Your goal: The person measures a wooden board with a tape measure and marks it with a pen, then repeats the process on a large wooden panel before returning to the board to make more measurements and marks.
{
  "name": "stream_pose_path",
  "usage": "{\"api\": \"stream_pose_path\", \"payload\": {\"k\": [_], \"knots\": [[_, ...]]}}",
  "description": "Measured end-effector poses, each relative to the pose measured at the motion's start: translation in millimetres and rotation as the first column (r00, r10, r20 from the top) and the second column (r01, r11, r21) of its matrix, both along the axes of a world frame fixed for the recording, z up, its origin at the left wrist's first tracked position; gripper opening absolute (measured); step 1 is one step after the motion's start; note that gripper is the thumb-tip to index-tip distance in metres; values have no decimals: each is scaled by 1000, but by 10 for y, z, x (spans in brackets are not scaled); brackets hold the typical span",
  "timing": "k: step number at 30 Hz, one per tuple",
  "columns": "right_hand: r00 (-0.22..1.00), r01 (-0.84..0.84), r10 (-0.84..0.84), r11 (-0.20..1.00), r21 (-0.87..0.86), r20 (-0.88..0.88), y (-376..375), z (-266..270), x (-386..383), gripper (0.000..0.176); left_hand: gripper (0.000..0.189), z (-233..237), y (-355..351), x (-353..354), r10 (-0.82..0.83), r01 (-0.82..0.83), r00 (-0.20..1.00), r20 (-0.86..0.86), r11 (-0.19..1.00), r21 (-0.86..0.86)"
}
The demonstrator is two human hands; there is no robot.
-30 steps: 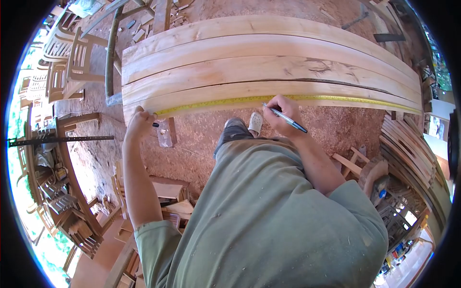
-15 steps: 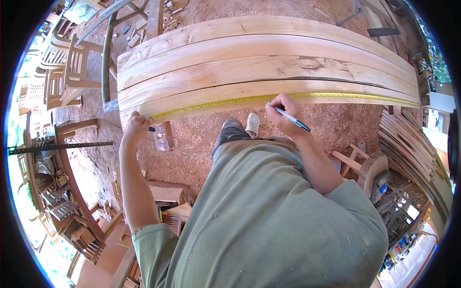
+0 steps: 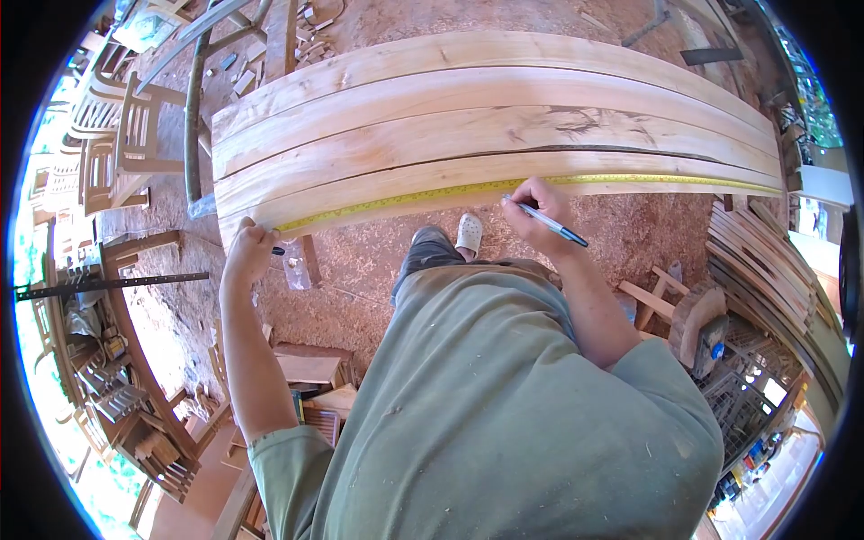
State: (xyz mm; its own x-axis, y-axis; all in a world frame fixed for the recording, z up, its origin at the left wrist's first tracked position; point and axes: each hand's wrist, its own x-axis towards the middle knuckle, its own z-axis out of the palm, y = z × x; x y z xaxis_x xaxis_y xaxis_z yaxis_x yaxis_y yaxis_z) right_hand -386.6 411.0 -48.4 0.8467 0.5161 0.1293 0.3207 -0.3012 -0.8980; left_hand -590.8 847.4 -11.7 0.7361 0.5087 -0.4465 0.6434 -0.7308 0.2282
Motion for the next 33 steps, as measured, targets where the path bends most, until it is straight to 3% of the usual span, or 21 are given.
{"api": "stream_pose_path", "payload": {"k": [3,9,16,18,33], "knots": [[991,-2,-2,1000,-31,-134,-85,34,54,14,34,9,-5,-6,-2,2,1000,10,1000,-3],[993,-22,26,999,39,-119,-79,190,149,11,31,-3,8,-22,3,-2,999,35,1000,-26],[990,-90,84,995,-44,-114,-167,194,202,11,29,-28,28,-36,9,-6,998,64,999,-43],[996,-85,82,994,-74,-44,-156,203,198,11,28,-64,56,-59,15,-11,997,72,999,-50],[997,-82,80,990,-113,-17,-165,142,210,13,33,-11,-15,-15,-17,17,999,29,1000,10]]}}
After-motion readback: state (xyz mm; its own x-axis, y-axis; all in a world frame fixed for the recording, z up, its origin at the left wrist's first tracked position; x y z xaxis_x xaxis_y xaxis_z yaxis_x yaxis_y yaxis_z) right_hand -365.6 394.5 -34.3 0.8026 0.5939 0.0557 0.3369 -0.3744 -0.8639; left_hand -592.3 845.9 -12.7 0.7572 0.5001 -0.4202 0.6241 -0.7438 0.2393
